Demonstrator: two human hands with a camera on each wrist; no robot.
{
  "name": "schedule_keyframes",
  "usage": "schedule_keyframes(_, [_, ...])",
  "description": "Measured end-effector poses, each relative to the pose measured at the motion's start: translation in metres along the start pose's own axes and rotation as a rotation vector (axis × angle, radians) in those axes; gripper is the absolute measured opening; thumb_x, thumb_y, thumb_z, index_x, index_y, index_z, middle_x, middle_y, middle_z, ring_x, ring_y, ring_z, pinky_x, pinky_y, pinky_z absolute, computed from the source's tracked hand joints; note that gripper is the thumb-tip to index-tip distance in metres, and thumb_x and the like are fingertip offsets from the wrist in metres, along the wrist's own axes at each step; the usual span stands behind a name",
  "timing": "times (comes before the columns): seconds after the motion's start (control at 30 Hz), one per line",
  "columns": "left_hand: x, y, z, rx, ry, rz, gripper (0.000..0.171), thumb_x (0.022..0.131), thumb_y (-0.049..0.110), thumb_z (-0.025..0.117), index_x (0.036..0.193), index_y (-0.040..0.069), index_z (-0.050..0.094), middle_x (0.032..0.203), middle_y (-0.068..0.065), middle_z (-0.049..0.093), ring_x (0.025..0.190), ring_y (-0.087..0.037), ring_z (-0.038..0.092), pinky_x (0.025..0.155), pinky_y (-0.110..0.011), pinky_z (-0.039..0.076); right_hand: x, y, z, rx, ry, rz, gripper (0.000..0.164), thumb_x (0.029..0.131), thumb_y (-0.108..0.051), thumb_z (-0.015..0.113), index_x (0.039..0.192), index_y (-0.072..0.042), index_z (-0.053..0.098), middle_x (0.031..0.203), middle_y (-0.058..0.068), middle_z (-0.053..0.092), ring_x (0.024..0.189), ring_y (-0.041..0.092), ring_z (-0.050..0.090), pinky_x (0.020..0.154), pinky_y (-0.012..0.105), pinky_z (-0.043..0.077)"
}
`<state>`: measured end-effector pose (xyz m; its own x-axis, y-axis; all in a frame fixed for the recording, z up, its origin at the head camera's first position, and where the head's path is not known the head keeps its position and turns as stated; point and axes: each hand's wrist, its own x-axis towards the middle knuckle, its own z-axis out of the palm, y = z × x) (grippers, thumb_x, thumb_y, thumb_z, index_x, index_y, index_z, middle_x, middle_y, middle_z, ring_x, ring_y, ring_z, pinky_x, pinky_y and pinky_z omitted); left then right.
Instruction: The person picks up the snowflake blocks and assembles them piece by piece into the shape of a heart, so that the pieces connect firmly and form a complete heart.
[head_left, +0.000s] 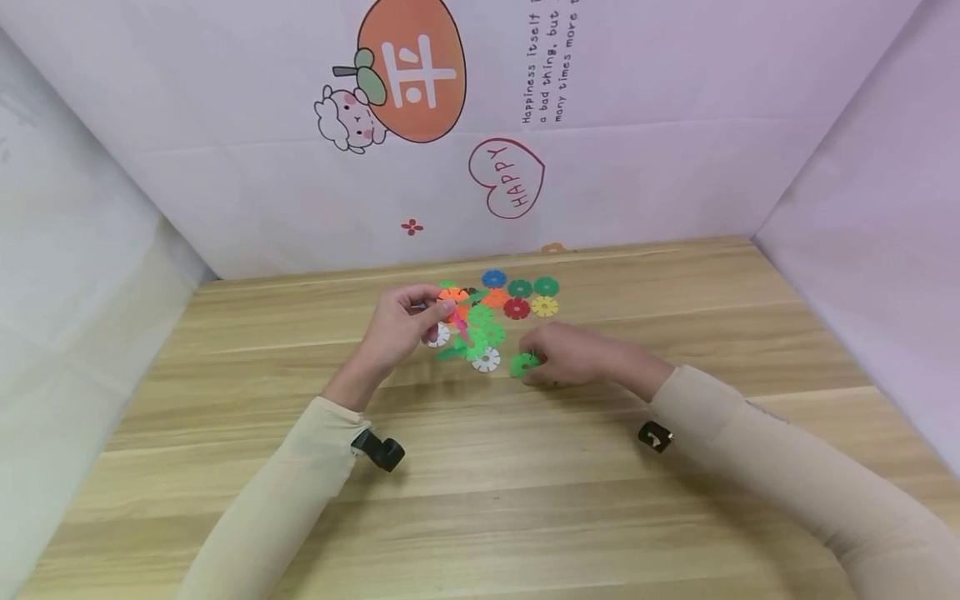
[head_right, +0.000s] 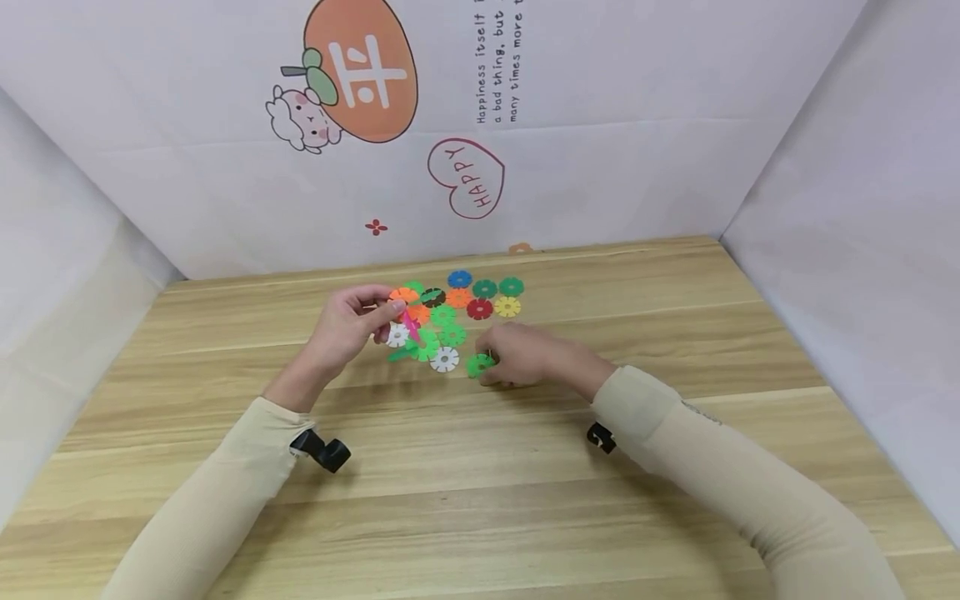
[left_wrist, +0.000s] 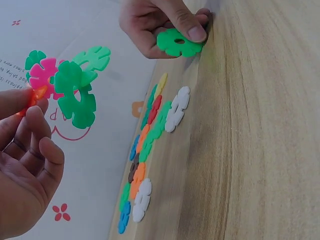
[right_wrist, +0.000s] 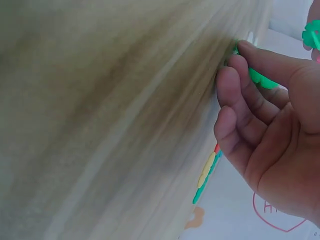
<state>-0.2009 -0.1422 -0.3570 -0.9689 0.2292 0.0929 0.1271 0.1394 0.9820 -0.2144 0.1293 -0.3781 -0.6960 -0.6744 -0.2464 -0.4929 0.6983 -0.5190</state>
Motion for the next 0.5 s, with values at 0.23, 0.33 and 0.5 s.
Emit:
schedule_keyframes(0.23, [0.0,-0.001,0.001,-0.016,-0.02,0.045,0.017,0.096,0.012,0.07,0.101,-0.004,0.07,0.073,-0.003,0.057,0.057,-0.015,0.05,0.057,-0.027,0.049,-0.008,-0.001,-0.007,0.292,0.146,-0.022,0.011,0.097,-0.012,0.067,0.089,-0.006,0.07,0.071,0.004,0.061,0.062,0.018,0.055,0.057,0.03,0.047])
schedule_keyframes(0.33, [0.0,-0.001,0.001,-0.025,-0.018,0.049,0.017,0.096,0.012,0.07,0.101,-0.005,0.07,0.074,-0.007,0.057,0.057,-0.015,0.049,0.057,-0.026,0.048,-0.01,-0.004,-0.012,0.448,0.278,-0.035,0.013,0.098,-0.012,0.066,0.097,0.0,0.07,0.08,0.013,0.067,0.069,0.023,0.061,0.064,0.034,0.054])
schedule_keyframes(0.5, [-0.001,0.001,0.001,-0.019,-0.006,0.058,0.019,0.094,0.013,0.073,0.103,-0.003,0.072,0.074,-0.008,0.056,0.059,-0.016,0.049,0.055,-0.023,0.042,-0.012,-0.01,-0.018,0.71,0.483,-0.112,0.016,0.099,-0.008,0.064,0.102,0.008,0.067,0.085,0.016,0.071,0.071,0.021,0.067,0.069,0.035,0.058])
